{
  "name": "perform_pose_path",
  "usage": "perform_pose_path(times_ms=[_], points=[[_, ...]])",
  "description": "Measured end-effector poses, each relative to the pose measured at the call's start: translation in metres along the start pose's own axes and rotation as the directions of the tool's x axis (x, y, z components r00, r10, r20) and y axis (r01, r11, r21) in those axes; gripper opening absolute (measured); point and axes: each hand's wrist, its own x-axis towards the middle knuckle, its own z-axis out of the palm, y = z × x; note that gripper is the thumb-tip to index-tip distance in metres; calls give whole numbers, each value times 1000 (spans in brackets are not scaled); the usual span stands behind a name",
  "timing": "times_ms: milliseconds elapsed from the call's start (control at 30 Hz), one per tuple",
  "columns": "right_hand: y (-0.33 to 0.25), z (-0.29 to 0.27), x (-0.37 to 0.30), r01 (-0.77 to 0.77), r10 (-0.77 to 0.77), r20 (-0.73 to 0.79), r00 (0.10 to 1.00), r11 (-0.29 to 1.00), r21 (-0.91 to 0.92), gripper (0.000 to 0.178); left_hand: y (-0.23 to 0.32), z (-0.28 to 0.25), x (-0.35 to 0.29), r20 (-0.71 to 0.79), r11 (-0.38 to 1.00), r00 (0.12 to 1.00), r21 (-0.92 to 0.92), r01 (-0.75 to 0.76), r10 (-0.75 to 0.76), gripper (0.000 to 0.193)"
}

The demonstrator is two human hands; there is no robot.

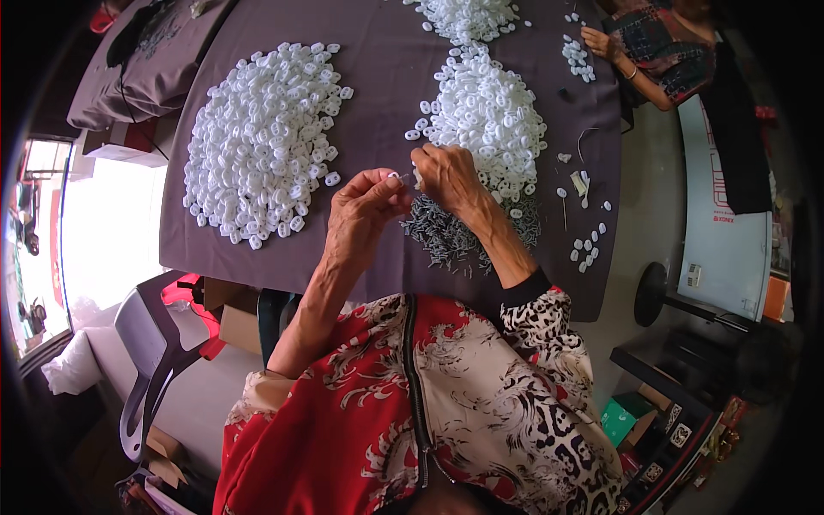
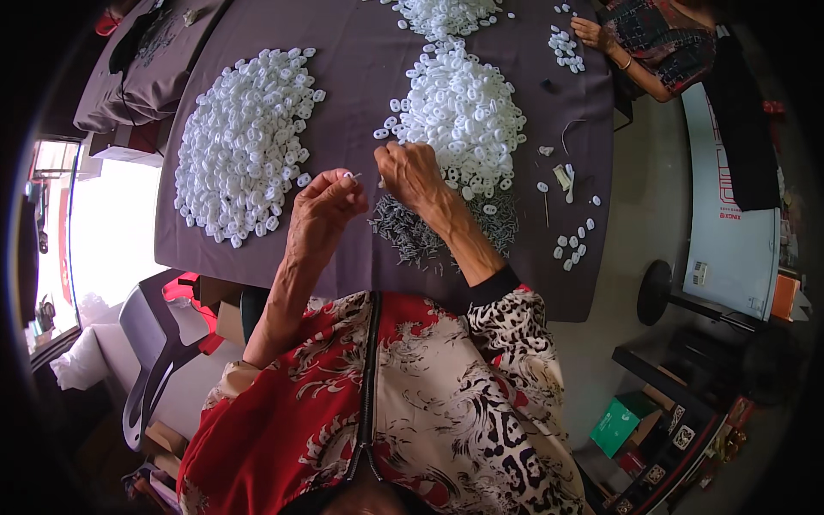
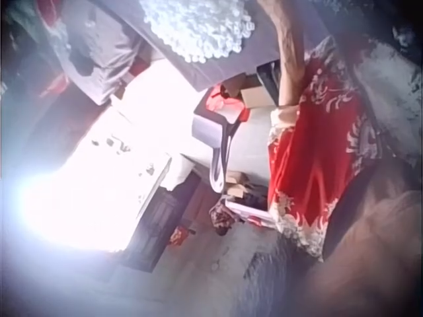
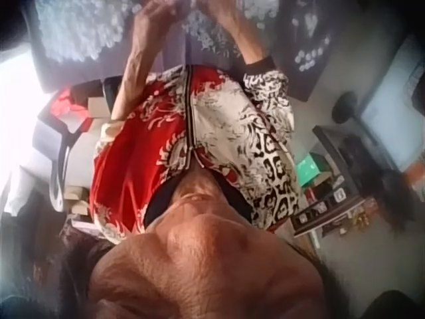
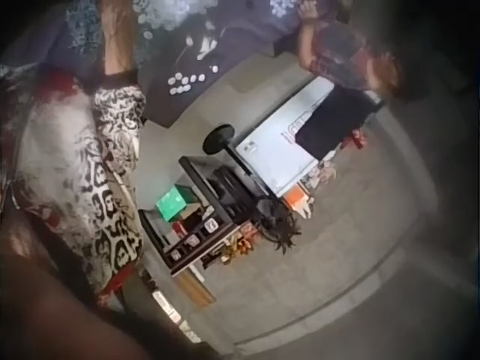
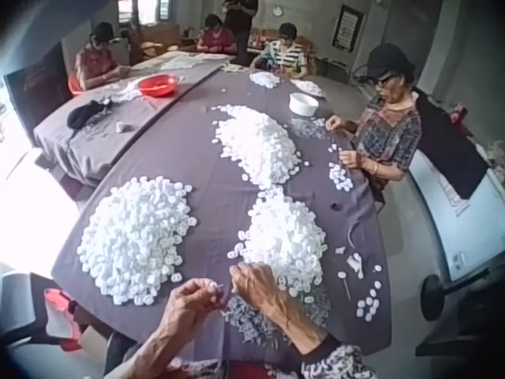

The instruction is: The person assembles plastic cord locks by hand, picking up the components from the table and fitting the pieces together.

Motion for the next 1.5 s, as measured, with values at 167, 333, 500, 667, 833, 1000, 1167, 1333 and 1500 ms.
perform_pose_path(times_ms=[167, 333, 500, 667, 833, 1000, 1167, 1333, 1500], points=[[3, -9, -3, -80, 78, 16, 997, 987, 138, 7, 1, 1, -1, 14, 1000, 1000, 14, 0, 0, 7], [0, -56, -13, -413, 415, 354, 839, 61, 909, 17, 7, 9, -2, 24, 999, 999, 20, -31, 30, 8], [-7, -79, -26, -375, 378, 362, 852, -41, 926, 17, 12, 35, -7, 108, 999, 993, 14, -44, 42, 9], [-11, -93, -38, -265, 454, 284, 845, -107, 958, 16, 14, 57, -9, 202, 998, 978, -8, -57, 57, 8], [-16, -105, -39, -209, 482, 290, 827, -215, 954, 15, 13, 72, -12, 235, 998, 970, 18, -68, 62, 7], [-16, -108, -45, -191, 536, 242, 809, -149, 970, 13, 7, 73, -8, 270, 998, 961, -1, -61, 59, 7], [-19, -116, -41, -222, 531, 154, 833, 65, 973, 14, 4, 75, -9, 234, 995, 969, 45, -85, 72, 7], [-24, -119, -37, -243, 537, 133, 833, 139, 960, 14, 3, 75, -9, 234, 994, 969, 57, -94, 78, 8], [-19, -111, -41, -157, 592, 109, 799, 30, 987, 15, 7, 78, -9, 239, 998, 969, 18, -65, 59, 9]])
